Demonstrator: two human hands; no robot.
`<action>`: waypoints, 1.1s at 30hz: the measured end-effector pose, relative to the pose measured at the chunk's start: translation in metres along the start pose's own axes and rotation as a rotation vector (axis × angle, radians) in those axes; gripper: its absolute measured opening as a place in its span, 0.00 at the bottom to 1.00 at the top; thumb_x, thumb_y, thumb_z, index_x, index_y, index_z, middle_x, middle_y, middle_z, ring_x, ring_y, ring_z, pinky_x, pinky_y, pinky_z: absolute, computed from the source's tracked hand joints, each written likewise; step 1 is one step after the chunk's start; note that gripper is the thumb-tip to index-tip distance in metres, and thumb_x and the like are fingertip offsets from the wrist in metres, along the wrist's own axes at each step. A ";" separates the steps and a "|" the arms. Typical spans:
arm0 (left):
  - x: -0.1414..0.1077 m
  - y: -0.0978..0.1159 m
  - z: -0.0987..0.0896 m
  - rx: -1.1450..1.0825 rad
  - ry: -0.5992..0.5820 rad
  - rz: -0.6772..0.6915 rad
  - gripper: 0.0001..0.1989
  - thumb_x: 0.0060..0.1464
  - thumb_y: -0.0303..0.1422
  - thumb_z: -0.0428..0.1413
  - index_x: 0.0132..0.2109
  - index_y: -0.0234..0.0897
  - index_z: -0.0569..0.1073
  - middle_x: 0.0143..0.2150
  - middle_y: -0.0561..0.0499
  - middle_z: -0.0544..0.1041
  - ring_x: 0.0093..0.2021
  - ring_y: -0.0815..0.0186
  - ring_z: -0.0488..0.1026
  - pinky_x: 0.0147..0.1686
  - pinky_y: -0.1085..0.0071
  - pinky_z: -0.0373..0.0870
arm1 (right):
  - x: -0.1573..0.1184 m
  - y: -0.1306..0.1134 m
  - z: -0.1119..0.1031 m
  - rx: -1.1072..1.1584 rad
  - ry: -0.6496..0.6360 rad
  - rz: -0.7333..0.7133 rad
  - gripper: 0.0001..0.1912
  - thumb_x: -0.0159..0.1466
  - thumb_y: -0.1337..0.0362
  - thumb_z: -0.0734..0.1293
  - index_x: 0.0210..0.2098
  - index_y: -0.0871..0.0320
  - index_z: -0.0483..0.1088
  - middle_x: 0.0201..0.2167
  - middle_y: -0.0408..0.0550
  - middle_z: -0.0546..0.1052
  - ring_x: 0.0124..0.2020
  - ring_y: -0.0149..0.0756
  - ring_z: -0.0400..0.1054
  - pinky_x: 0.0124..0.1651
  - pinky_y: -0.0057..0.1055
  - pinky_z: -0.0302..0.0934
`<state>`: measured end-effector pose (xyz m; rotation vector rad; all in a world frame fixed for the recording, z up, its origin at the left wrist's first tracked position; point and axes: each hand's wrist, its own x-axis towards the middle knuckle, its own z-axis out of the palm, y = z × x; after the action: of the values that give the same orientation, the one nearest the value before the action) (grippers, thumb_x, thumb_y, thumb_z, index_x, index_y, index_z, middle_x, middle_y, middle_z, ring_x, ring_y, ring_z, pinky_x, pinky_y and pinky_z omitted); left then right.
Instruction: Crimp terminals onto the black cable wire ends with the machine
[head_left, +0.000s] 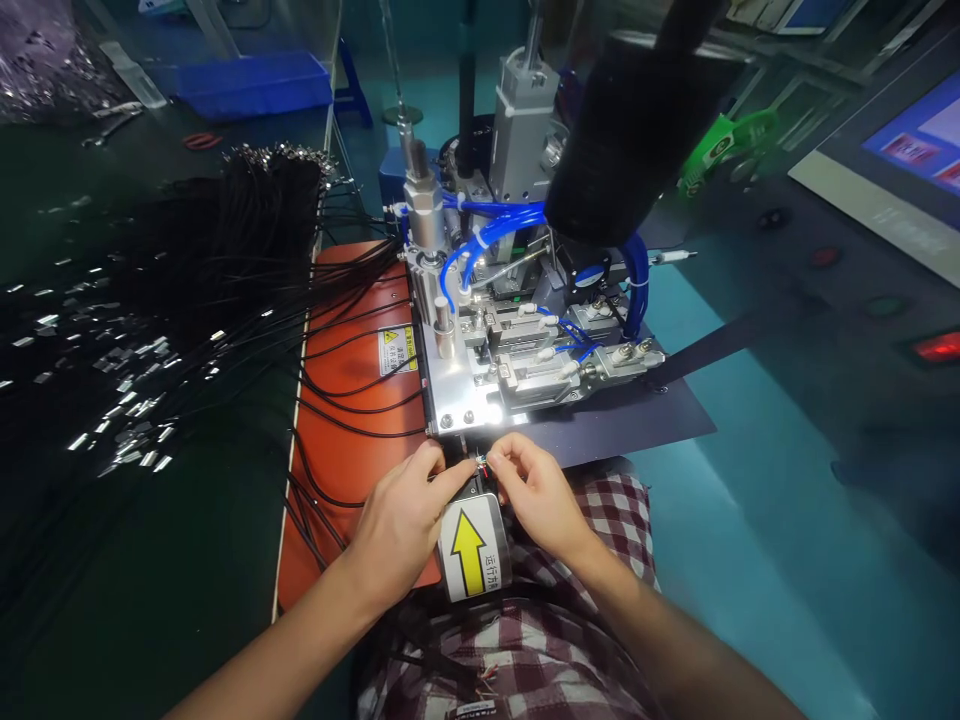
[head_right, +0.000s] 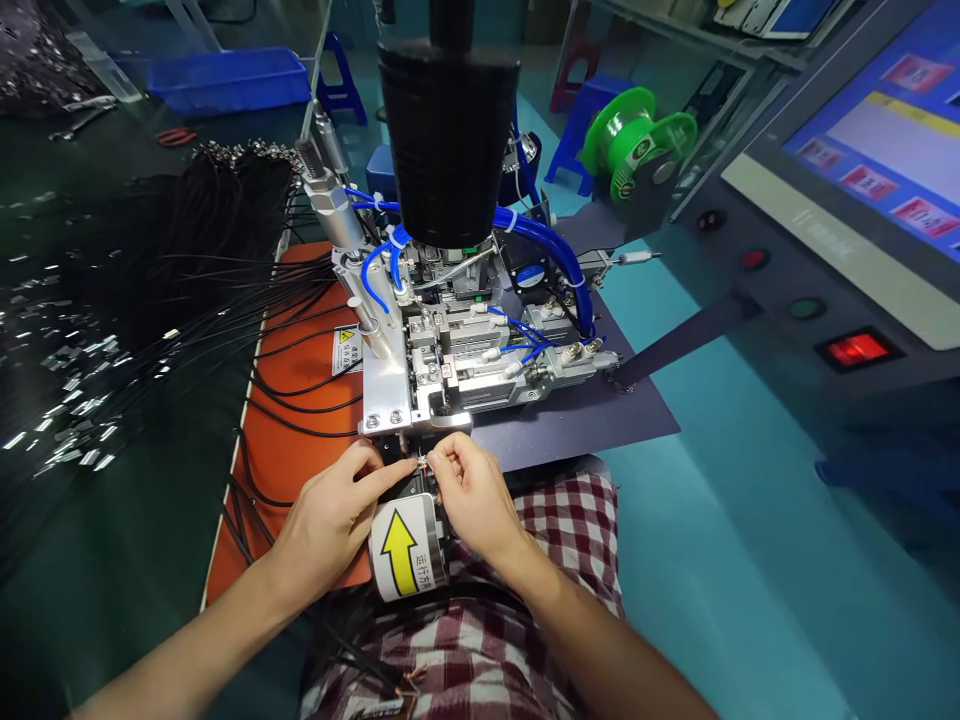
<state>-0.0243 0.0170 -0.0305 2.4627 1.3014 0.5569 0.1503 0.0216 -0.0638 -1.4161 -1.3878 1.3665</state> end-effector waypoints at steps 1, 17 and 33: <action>0.000 0.000 0.000 -0.001 0.000 0.002 0.18 0.56 0.20 0.45 0.49 0.31 0.74 0.32 0.47 0.66 0.30 0.63 0.68 0.27 0.70 0.68 | 0.000 -0.001 0.000 -0.021 0.005 -0.005 0.11 0.66 0.61 0.59 0.28 0.56 0.61 0.22 0.38 0.63 0.21 0.28 0.58 0.25 0.26 0.53; 0.000 -0.001 0.002 0.001 0.004 -0.001 0.17 0.55 0.20 0.47 0.49 0.30 0.74 0.32 0.47 0.66 0.29 0.63 0.67 0.26 0.70 0.68 | -0.002 -0.001 0.001 -0.113 0.030 -0.036 0.10 0.66 0.62 0.58 0.28 0.56 0.60 0.24 0.39 0.63 0.24 0.30 0.58 0.28 0.27 0.54; -0.002 -0.001 0.002 0.049 -0.006 0.014 0.17 0.58 0.23 0.44 0.50 0.33 0.73 0.31 0.48 0.66 0.29 0.65 0.66 0.26 0.72 0.67 | -0.002 -0.005 0.003 -0.030 0.019 0.076 0.11 0.65 0.61 0.59 0.27 0.57 0.61 0.19 0.40 0.65 0.22 0.32 0.59 0.26 0.28 0.54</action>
<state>-0.0249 0.0159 -0.0327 2.5130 1.3114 0.5269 0.1468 0.0201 -0.0586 -1.5111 -1.3596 1.3825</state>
